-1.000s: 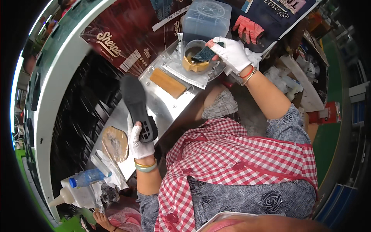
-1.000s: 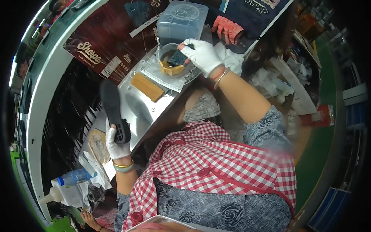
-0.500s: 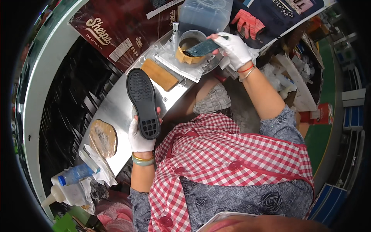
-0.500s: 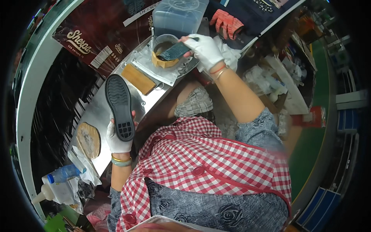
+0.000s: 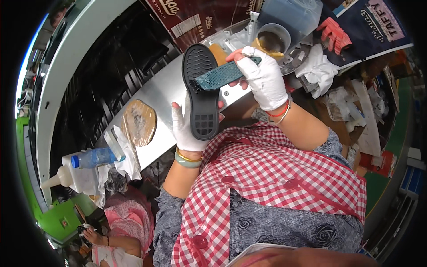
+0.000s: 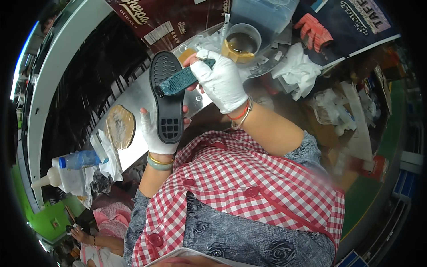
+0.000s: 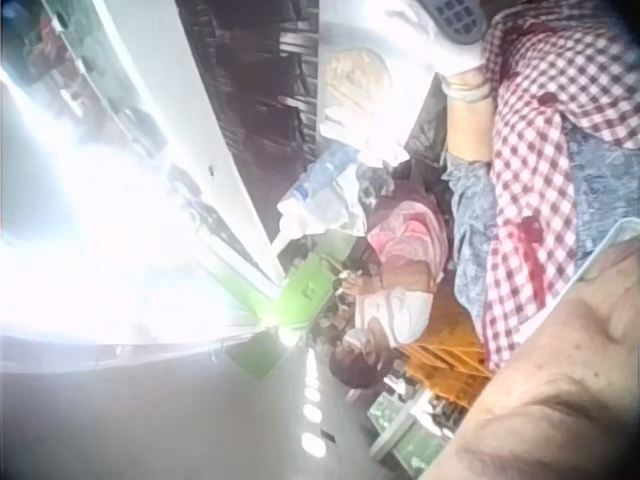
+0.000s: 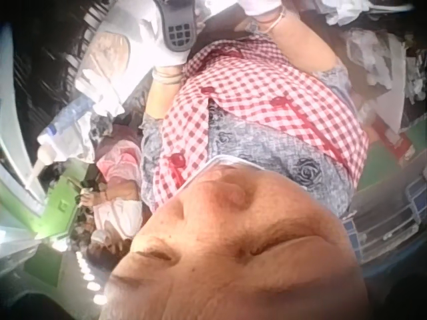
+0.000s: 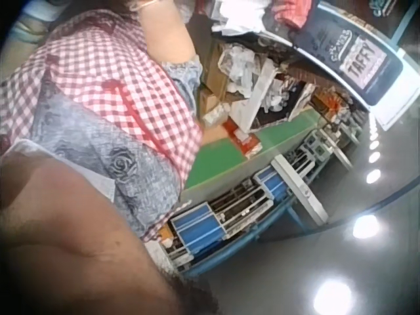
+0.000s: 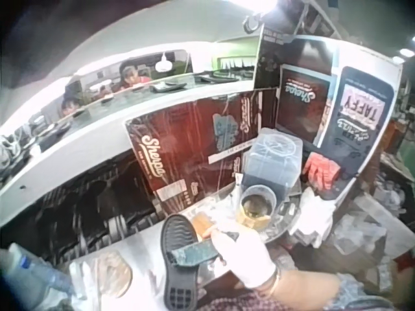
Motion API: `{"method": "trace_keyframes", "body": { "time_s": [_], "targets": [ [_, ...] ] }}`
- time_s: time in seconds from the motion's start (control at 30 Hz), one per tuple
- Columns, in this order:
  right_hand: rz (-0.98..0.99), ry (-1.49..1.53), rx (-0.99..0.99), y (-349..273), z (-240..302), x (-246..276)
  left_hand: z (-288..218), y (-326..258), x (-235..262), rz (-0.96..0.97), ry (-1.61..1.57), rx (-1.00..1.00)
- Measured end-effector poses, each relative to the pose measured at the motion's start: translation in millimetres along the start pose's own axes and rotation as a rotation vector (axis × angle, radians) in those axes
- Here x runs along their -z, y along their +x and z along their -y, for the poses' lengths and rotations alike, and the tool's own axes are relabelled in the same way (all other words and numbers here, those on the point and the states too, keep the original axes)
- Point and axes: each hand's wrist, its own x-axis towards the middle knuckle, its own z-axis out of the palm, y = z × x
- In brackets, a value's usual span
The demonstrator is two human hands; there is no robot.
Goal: The person scrubs the soles of black sandals using a green abrasive pad. They repeatedly dip the pad into a container of liquid and scrub the textured bottom of each sandal. The person handles the sandals one at a time, turning them over to clean different areas of the sole.
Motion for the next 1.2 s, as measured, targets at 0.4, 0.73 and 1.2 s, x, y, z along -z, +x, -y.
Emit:
{"method": "trace_keyframes", "body": {
  "time_s": [0.4, 0.73, 1.2],
  "targets": [
    [0.042, -0.130, 0.000, -21, -4, -7, 1, 4, 2, -0.077, -0.005, -0.026],
    [0.065, -0.136, -0.127, -43, 1, -18, -1, 11, 9, 0.192, -0.420, 0.047],
    [0.461, -0.330, -0.114, -26, 19, -9, -8, 5, -6, -0.090, -0.068, 0.097]
  ]
}}
